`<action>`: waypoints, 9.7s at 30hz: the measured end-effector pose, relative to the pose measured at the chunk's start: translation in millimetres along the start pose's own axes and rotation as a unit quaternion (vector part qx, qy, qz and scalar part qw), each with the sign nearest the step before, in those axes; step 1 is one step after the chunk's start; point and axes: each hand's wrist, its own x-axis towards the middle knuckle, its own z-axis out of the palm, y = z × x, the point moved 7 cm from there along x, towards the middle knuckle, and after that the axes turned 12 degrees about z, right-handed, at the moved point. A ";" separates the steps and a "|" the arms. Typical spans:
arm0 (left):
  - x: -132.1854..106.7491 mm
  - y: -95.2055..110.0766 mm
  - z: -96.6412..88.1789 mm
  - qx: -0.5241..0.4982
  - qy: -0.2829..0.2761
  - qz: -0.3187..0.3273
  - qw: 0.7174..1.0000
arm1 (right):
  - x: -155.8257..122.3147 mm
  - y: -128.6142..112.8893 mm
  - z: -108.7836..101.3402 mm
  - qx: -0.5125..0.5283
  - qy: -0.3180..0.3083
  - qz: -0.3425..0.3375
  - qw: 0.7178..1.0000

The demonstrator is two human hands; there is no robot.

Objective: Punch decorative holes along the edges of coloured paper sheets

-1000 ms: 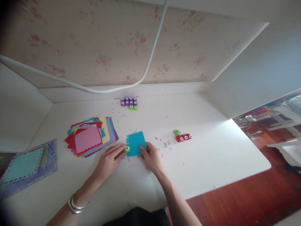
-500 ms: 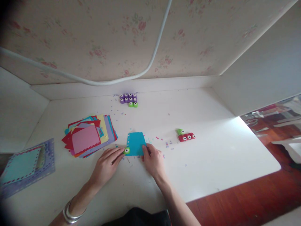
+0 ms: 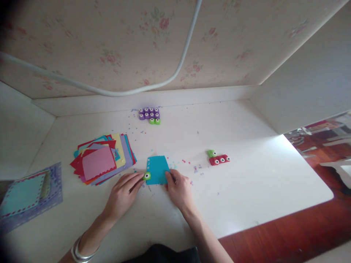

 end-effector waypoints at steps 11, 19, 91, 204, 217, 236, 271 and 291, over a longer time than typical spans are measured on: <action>0.4 -1.6 1.4 -0.006 -0.011 -0.003 1.000 | -0.1 -2.9 -0.2 0.004 -0.005 0.002 1.000; 0.2 -2.6 1.4 -0.003 -0.015 -0.011 1.000 | 0.3 -1.9 1.3 0.001 -0.004 0.003 1.000; -19.2 -39.8 -10.5 -0.175 -0.018 -0.259 0.950 | 1.0 0.8 -1.6 0.005 0.024 -0.032 0.999; -12.8 -27.7 -9.6 -0.105 -0.007 -0.116 0.988 | 4.0 0.2 6.0 0.247 -0.113 -0.001 0.962; -13.8 -31.7 -9.1 -0.104 -0.015 -0.136 0.985 | 4.8 -0.4 11.2 0.212 -0.131 -0.002 0.968; -11.9 -21.4 -8.0 -0.085 -0.012 -0.059 0.995 | 5.6 1.5 10.2 0.190 -0.101 -0.021 0.976; -12.0 -23.7 -5.2 -0.087 -0.025 -0.087 0.992 | 7.4 4.2 8.5 0.216 -0.086 0.005 0.973; -11.7 -25.2 -4.1 -0.065 -0.040 -0.080 0.994 | 6.3 1.8 8.3 0.198 -0.085 -0.006 0.977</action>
